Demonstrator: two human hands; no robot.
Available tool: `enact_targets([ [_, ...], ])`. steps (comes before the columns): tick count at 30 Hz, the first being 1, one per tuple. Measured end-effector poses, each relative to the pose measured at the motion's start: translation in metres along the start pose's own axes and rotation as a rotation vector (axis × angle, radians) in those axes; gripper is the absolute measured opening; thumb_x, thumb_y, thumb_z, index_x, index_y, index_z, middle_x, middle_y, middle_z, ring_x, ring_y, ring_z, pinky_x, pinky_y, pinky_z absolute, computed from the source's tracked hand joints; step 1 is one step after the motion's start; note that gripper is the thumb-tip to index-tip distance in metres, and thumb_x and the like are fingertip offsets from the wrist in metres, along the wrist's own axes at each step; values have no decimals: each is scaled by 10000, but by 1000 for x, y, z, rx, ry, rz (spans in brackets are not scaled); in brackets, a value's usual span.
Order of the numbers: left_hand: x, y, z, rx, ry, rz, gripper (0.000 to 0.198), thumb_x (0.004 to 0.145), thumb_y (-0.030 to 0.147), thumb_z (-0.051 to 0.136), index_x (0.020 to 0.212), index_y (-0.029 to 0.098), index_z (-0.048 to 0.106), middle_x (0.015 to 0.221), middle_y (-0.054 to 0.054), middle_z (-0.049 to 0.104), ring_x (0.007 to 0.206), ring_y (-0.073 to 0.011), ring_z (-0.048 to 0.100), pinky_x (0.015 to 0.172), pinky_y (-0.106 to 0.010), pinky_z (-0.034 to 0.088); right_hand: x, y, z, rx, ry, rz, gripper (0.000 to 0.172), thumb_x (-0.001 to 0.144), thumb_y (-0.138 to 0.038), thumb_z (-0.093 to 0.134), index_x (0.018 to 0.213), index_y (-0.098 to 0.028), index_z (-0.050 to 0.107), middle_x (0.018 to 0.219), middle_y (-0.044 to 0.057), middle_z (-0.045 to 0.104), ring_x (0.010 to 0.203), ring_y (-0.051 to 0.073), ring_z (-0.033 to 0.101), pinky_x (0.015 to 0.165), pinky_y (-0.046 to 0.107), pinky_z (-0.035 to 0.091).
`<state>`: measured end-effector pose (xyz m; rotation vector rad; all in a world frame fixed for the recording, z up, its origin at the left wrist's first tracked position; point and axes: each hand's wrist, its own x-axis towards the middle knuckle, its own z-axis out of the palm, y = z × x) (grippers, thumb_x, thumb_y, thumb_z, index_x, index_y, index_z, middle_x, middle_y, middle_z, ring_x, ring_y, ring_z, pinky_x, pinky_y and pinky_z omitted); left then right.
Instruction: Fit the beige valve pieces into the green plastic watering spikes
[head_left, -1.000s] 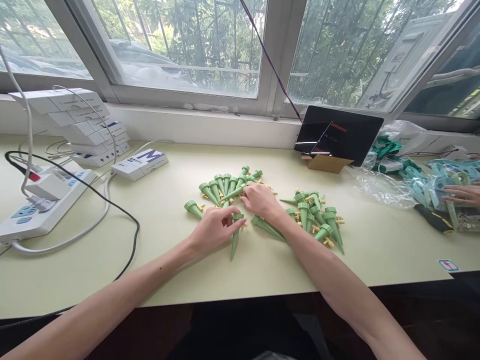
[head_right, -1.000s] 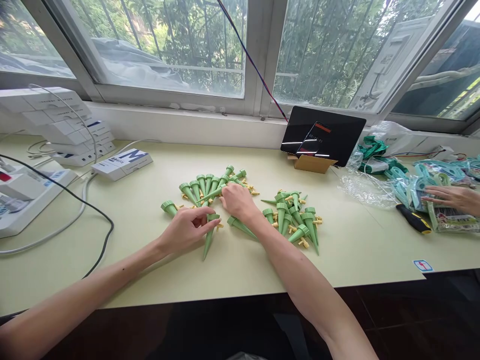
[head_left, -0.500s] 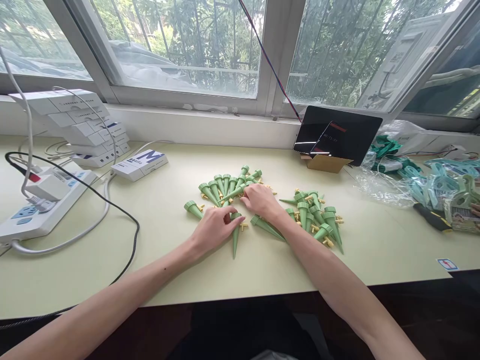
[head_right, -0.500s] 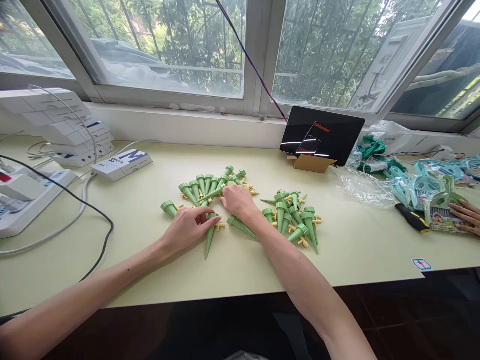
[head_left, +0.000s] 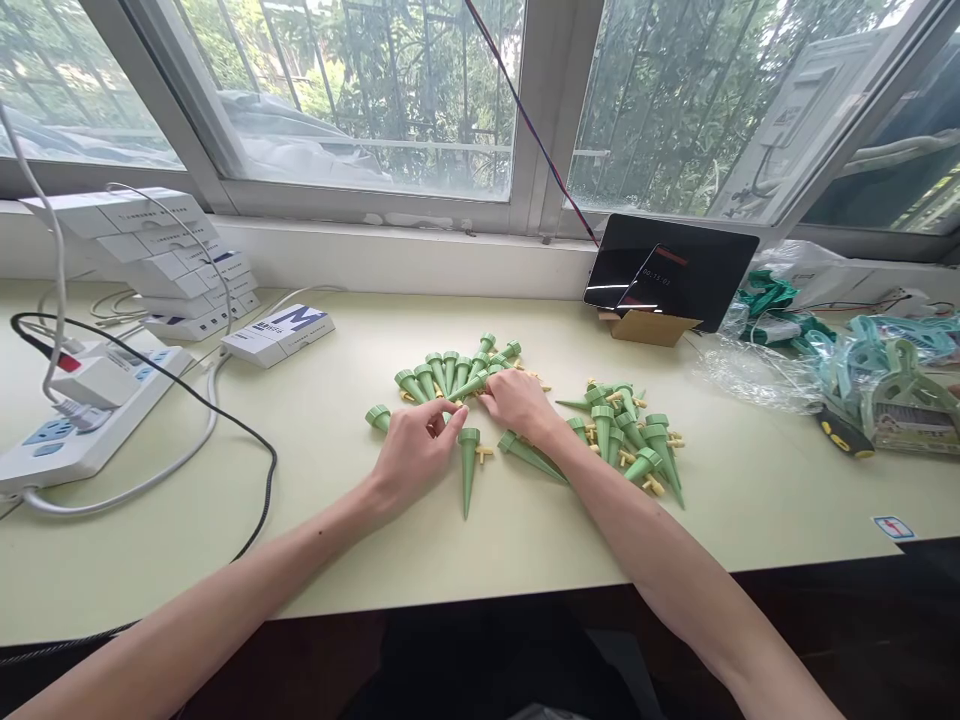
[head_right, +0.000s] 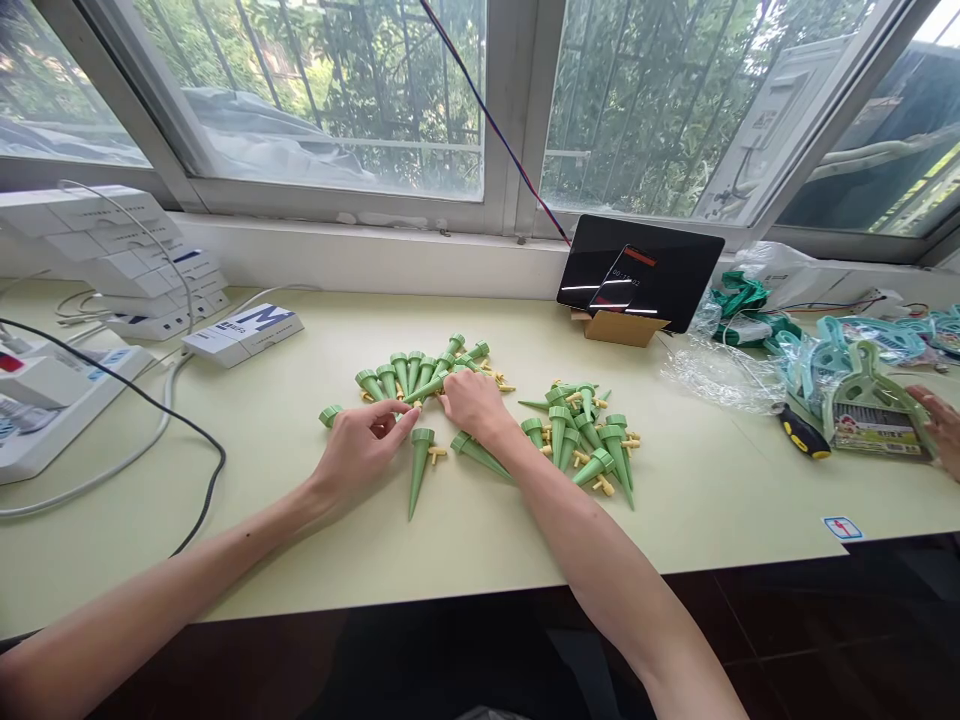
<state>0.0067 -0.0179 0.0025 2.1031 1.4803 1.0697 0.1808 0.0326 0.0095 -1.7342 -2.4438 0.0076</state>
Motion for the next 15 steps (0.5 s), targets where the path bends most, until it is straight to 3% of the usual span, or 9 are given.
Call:
enact_targets([
  [15, 4, -5, -3, -14, -12, 12, 249, 880, 355, 559, 756, 163, 657, 461, 67, 383, 437, -82, 313, 480, -230, 265, 1, 1, 2, 16, 3, -5, 211, 947, -203, 473, 891, -146, 668, 931, 123, 705, 848, 229, 662, 741, 299, 468],
])
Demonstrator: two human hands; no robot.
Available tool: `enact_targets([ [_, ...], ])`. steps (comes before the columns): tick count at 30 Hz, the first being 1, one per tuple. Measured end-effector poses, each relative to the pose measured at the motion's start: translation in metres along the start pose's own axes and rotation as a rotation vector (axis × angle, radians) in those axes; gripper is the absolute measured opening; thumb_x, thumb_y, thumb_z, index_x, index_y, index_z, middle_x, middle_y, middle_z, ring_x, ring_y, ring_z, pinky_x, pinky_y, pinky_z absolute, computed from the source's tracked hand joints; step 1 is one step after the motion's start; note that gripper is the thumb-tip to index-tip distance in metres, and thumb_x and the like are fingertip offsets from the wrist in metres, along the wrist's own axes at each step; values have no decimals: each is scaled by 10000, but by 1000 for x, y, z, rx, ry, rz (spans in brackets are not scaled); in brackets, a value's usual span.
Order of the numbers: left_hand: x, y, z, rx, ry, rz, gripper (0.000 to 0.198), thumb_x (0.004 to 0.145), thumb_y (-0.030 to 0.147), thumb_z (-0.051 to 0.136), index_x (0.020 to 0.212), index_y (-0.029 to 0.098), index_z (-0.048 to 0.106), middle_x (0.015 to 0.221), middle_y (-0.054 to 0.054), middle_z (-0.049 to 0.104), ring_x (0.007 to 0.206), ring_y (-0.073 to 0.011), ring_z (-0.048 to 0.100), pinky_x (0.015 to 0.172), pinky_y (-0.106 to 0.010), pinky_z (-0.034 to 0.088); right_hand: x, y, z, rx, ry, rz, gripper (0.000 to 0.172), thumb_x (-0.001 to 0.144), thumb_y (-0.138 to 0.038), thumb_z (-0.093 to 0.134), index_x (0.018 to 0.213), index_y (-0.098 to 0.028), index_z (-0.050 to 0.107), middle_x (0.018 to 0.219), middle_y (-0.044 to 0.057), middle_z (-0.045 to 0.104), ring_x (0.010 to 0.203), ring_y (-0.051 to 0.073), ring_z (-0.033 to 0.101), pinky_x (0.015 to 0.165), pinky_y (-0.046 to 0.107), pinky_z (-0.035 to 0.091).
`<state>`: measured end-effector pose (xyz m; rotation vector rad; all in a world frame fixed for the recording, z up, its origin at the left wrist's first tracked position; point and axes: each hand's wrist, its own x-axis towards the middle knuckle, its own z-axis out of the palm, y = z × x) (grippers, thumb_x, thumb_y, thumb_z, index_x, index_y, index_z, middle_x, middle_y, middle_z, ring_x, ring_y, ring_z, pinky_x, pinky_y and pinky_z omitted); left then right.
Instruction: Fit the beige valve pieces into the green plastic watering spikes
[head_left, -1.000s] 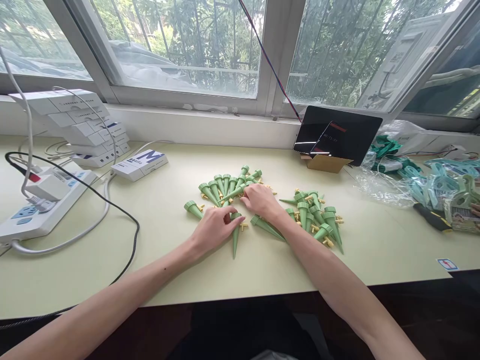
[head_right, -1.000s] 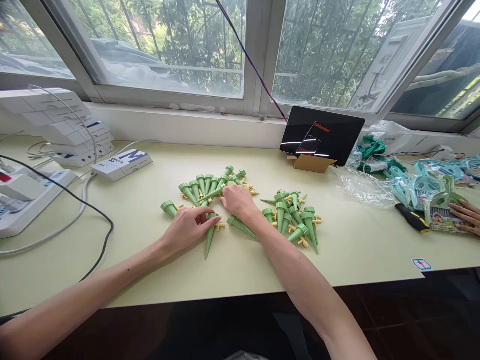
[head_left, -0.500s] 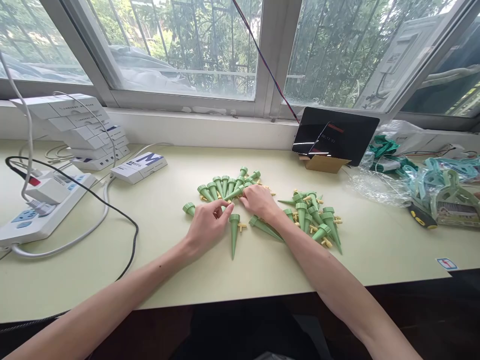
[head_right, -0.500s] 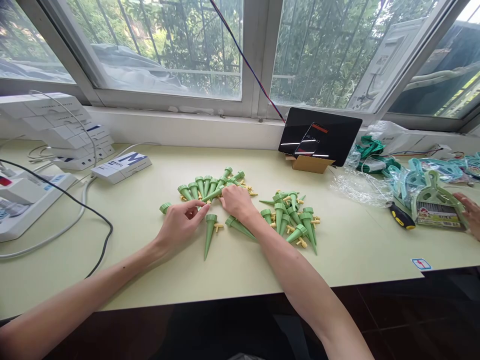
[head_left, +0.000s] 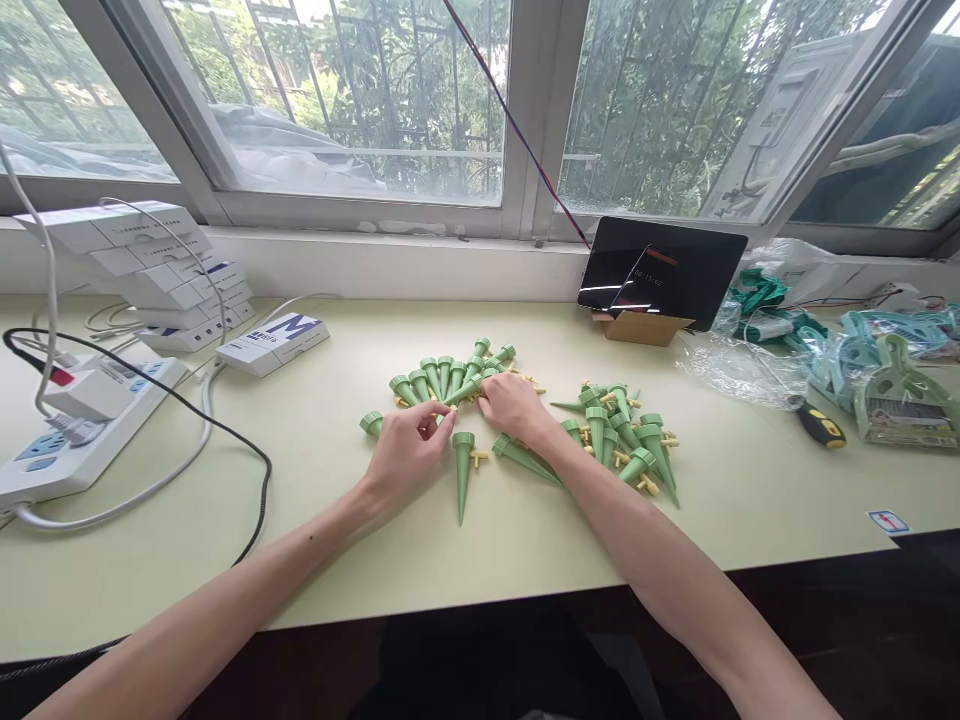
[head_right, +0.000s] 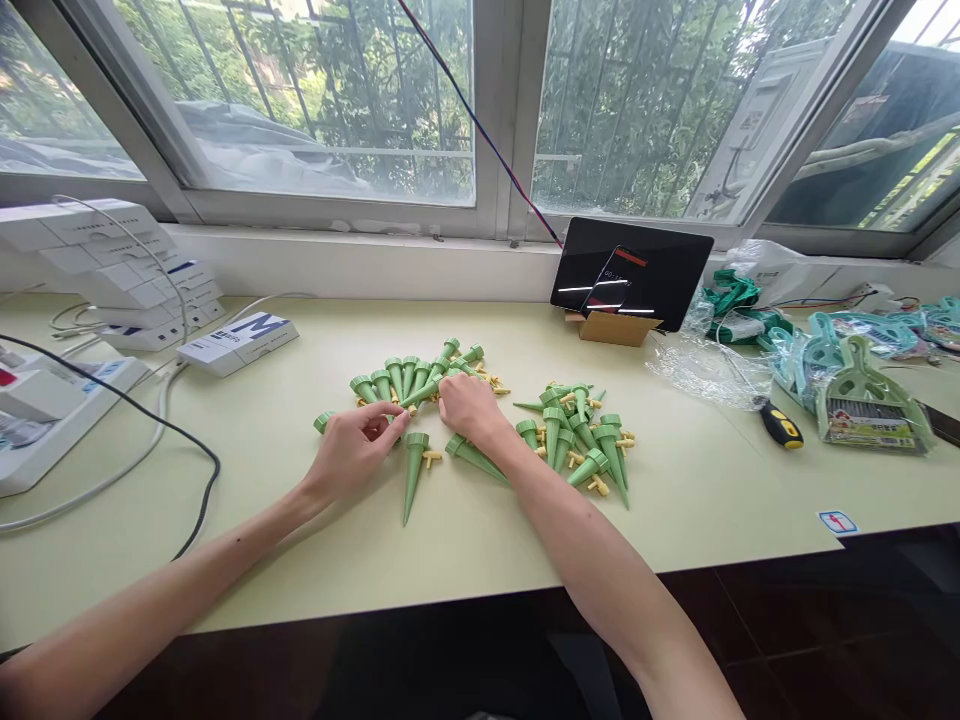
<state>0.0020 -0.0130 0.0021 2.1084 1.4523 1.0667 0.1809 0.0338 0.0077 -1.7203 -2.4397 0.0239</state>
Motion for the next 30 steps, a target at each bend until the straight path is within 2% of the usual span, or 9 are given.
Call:
enact_targets([
  [14, 0, -3, 0, -10, -6, 13, 240, 882, 361, 563, 779, 168, 660, 460, 72, 379, 431, -80, 312, 476, -221, 268, -10, 5, -4, 39, -27, -57, 172, 934, -267, 555, 857, -169, 672, 905, 90, 696, 839, 205, 646, 690, 276, 435],
  [17, 0, -2, 0, -13, -8, 17, 239, 881, 356, 561, 773, 168, 660, 462, 71, 382, 435, -80, 314, 478, -220, 270, -11, 6, -5, 65, -9, -53, 137, 922, -288, 599, 937, -172, 670, 927, 74, 685, 860, 198, 634, 690, 268, 425],
  [20, 0, -1, 0, -16, -3, 20, 239, 879, 360, 562, 779, 167, 660, 459, 71, 386, 433, -81, 321, 477, -219, 275, -12, 6, -5, 118, 28, -71, 172, 914, -291, 631, 1045, -184, 665, 951, 54, 654, 840, 174, 613, 665, 250, 403],
  [24, 0, 0, -1, -20, -2, 24, 232, 874, 357, 565, 776, 167, 654, 459, 70, 396, 428, -81, 331, 475, -217, 281, -12, 5, -4, 143, 41, -120, 179, 946, -271, 594, 1080, -206, 694, 970, 47, 607, 802, 140, 579, 644, 231, 374],
  [30, 0, 0, -1, -9, -1, 33, 228, 874, 359, 570, 781, 169, 656, 459, 74, 389, 425, -79, 325, 475, -215, 276, -10, 8, 0, 140, 25, -149, 248, 992, -229, 486, 993, -199, 732, 952, 47, 588, 757, 126, 548, 598, 228, 333],
])
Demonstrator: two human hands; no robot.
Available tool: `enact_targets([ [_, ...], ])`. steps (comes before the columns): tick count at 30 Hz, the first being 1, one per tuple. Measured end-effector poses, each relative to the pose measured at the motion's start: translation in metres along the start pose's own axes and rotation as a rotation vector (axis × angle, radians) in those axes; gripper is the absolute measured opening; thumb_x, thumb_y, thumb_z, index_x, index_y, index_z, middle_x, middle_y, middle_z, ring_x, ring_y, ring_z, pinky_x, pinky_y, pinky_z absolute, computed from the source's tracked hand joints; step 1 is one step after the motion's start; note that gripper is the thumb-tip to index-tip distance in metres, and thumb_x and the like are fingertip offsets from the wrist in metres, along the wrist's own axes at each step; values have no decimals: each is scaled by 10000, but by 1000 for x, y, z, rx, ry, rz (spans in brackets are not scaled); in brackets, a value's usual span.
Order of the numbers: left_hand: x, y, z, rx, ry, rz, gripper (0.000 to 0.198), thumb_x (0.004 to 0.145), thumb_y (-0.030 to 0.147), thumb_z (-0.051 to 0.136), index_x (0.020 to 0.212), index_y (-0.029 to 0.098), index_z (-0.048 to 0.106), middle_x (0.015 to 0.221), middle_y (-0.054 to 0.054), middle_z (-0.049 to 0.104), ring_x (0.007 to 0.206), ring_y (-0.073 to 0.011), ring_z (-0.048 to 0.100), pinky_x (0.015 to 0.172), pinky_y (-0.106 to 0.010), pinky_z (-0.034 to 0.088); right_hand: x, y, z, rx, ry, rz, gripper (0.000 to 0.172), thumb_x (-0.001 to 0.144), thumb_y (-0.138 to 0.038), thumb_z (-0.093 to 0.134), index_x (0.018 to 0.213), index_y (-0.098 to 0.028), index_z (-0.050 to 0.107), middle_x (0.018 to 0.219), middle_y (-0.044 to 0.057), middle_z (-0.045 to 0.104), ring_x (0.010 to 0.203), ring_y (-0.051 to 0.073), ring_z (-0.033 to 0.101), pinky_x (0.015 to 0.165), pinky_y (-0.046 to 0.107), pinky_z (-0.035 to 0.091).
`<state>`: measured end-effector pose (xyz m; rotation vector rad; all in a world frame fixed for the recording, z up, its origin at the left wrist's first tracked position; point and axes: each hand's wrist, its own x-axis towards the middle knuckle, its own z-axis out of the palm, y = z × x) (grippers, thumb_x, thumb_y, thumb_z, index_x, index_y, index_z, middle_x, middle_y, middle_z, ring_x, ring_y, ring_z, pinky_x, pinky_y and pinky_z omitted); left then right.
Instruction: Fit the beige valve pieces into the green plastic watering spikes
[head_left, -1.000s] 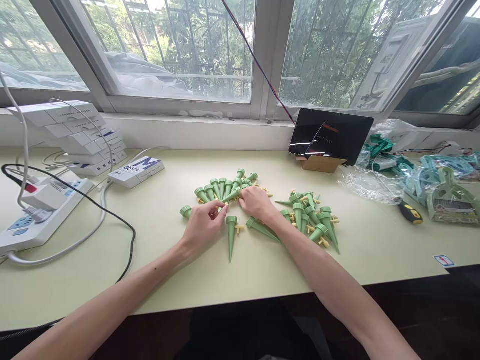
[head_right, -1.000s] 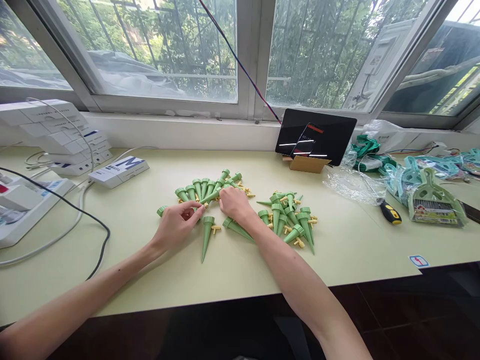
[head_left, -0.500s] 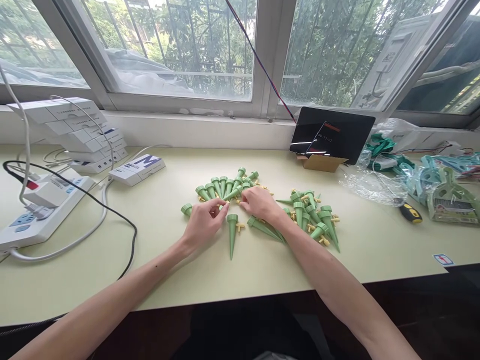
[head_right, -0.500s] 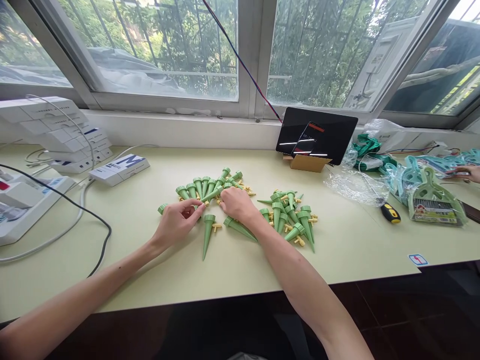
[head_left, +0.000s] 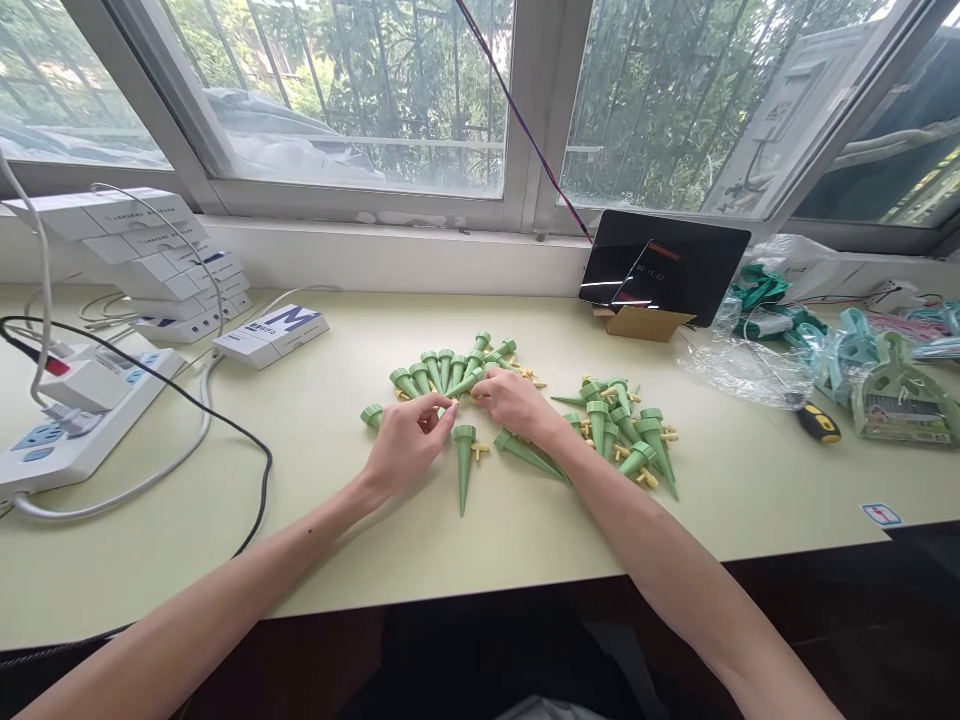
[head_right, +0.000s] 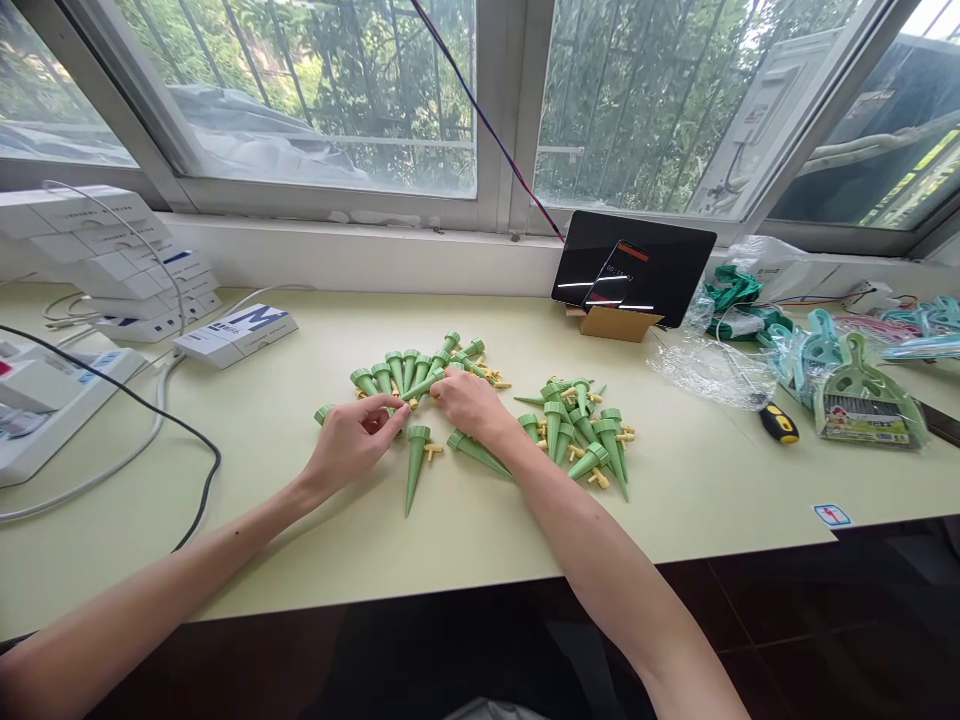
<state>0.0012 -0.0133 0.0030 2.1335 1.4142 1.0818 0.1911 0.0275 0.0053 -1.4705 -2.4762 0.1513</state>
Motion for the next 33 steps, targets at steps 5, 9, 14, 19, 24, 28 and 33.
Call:
enact_targets([
  [5, 0, -1, 0, 11, -10, 4, 233, 880, 348, 569, 780, 164, 669, 464, 70, 397, 432, -79, 327, 479, -218, 274, 1, 3, 3, 22, 17, -8, 247, 974, -168, 473, 960, -189, 719, 932, 42, 579, 788, 133, 547, 608, 226, 333],
  [9, 0, -2, 1, 24, -12, 17, 231, 881, 341, 571, 788, 161, 683, 466, 67, 417, 433, -80, 337, 481, -222, 278, 0, 4, 3, 44, 16, 3, 212, 961, -152, 483, 908, -171, 688, 918, 40, 572, 796, 135, 542, 632, 224, 345],
  [14, -1, -4, 2, 32, -41, 54, 242, 889, 348, 569, 793, 160, 689, 466, 67, 425, 436, -79, 339, 484, -224, 286, -1, 3, 2, 71, 65, 0, 197, 973, -145, 473, 904, -150, 658, 944, 54, 588, 788, 137, 550, 654, 235, 373],
  [19, -2, -4, 2, 46, -136, 65, 245, 892, 375, 572, 854, 179, 714, 477, 72, 442, 445, -80, 358, 508, -223, 307, -2, 1, 2, 152, 200, -19, 152, 975, -167, 488, 924, -141, 629, 967, 84, 600, 730, 149, 542, 637, 261, 401],
  [24, -2, -5, 2, 101, -199, 64, 276, 874, 429, 595, 895, 187, 725, 491, 66, 494, 461, -92, 429, 548, -233, 347, -8, -4, 3, 283, 335, -61, 127, 975, -162, 461, 934, -156, 581, 940, 81, 625, 727, 165, 550, 664, 282, 430],
  [28, -1, -8, 3, 143, -256, 69, 273, 859, 432, 608, 914, 193, 727, 511, 53, 544, 476, -110, 486, 575, -241, 388, -16, -14, 3, 378, 406, -95, 126, 983, -166, 432, 956, -170, 555, 909, 70, 633, 743, 169, 566, 713, 292, 457],
  [33, -1, -9, 3, 122, -286, 110, 212, 859, 353, 580, 851, 175, 695, 520, 49, 561, 465, -102, 478, 552, -231, 378, -23, -34, 7, 495, 492, -138, 116, 973, -194, 437, 1008, -172, 545, 924, 62, 616, 738, 157, 569, 718, 283, 477],
])
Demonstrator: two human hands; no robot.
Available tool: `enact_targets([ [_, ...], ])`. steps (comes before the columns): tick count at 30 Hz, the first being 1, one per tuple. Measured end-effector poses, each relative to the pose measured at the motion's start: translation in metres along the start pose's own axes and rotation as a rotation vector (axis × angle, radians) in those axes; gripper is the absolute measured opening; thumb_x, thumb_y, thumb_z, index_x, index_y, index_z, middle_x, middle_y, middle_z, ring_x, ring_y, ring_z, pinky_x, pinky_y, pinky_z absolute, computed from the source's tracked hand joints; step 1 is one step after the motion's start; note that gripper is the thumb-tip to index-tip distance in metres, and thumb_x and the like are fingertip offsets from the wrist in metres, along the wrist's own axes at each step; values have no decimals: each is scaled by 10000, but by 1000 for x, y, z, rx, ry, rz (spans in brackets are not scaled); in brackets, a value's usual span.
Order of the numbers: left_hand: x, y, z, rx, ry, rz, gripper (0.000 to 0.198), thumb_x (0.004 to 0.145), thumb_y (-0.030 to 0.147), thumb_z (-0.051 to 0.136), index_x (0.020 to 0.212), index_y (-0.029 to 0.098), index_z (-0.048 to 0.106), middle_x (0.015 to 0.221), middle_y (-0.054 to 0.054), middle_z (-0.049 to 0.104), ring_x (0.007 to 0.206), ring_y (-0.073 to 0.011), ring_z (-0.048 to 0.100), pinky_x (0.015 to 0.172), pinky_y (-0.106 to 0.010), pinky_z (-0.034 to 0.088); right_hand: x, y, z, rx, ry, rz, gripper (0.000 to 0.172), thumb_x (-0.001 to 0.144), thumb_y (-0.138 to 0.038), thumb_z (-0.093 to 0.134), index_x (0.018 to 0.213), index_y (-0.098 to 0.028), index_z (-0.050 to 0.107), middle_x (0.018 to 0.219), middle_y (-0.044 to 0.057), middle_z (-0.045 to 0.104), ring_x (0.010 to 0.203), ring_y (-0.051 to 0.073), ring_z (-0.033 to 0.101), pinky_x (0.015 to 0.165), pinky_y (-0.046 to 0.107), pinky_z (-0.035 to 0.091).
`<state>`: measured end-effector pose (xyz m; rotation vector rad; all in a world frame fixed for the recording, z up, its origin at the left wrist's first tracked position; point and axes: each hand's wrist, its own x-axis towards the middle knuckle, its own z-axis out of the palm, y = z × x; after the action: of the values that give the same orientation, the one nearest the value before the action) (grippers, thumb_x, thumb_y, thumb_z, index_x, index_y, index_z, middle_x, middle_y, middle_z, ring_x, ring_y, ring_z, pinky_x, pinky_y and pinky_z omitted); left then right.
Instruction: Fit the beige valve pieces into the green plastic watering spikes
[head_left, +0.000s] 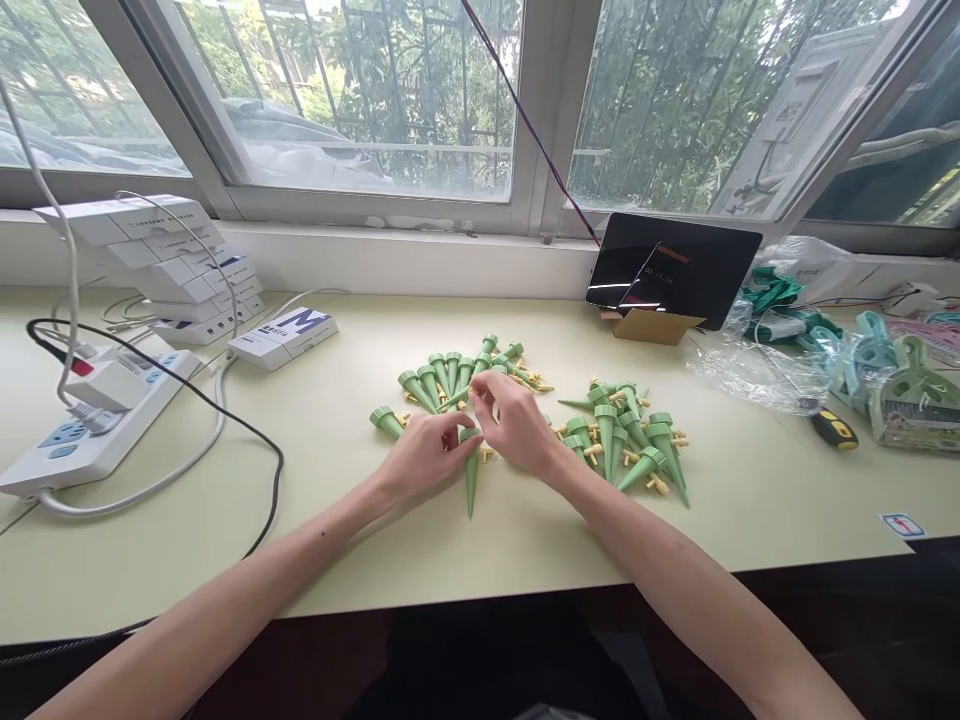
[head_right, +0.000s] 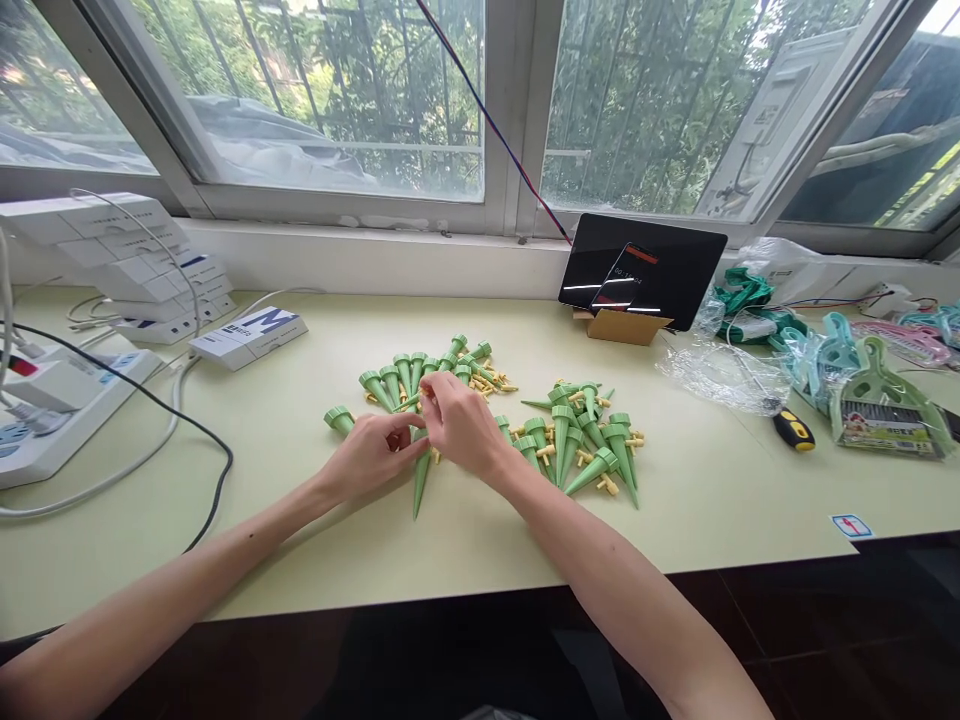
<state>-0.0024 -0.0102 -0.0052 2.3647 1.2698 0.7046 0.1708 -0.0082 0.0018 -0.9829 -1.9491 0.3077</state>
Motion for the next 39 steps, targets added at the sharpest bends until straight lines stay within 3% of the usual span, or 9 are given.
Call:
enact_targets([
  [7, 0, 5, -1, -52, 54, 31, 153, 805, 211, 535, 671, 160, 590, 504, 52, 530, 442, -75, 415, 496, -212, 317, -10, -11, 18, 90, 72, 159, 161, 950, -205, 430, 1057, -164, 543, 890, 57, 604, 716, 157, 584, 654, 270, 486],
  [19, -1, 5, 0, -57, 80, 44, 175, 803, 209, 551, 634, 165, 539, 486, 62, 495, 443, -70, 407, 500, -209, 326, -11, -10, 20, -9, 37, 194, 181, 943, -182, 414, 1068, -173, 544, 926, 65, 613, 788, 181, 599, 718, 293, 479],
  [29, -1, 2, 0, -68, 91, 45, 124, 839, 261, 589, 816, 171, 671, 484, 78, 488, 446, -73, 410, 518, -210, 351, -7, -1, 16, -86, 57, 218, 191, 941, -174, 418, 1070, -163, 558, 961, 80, 628, 827, 193, 610, 748, 306, 486],
  [39, -3, 6, -3, -121, 187, 56, 177, 885, 347, 608, 880, 181, 667, 511, 73, 488, 460, -71, 352, 489, -215, 333, -4, -1, -3, 17, 151, 117, 201, 982, -222, 419, 1037, -185, 609, 952, 79, 643, 780, 172, 591, 665, 284, 487],
])
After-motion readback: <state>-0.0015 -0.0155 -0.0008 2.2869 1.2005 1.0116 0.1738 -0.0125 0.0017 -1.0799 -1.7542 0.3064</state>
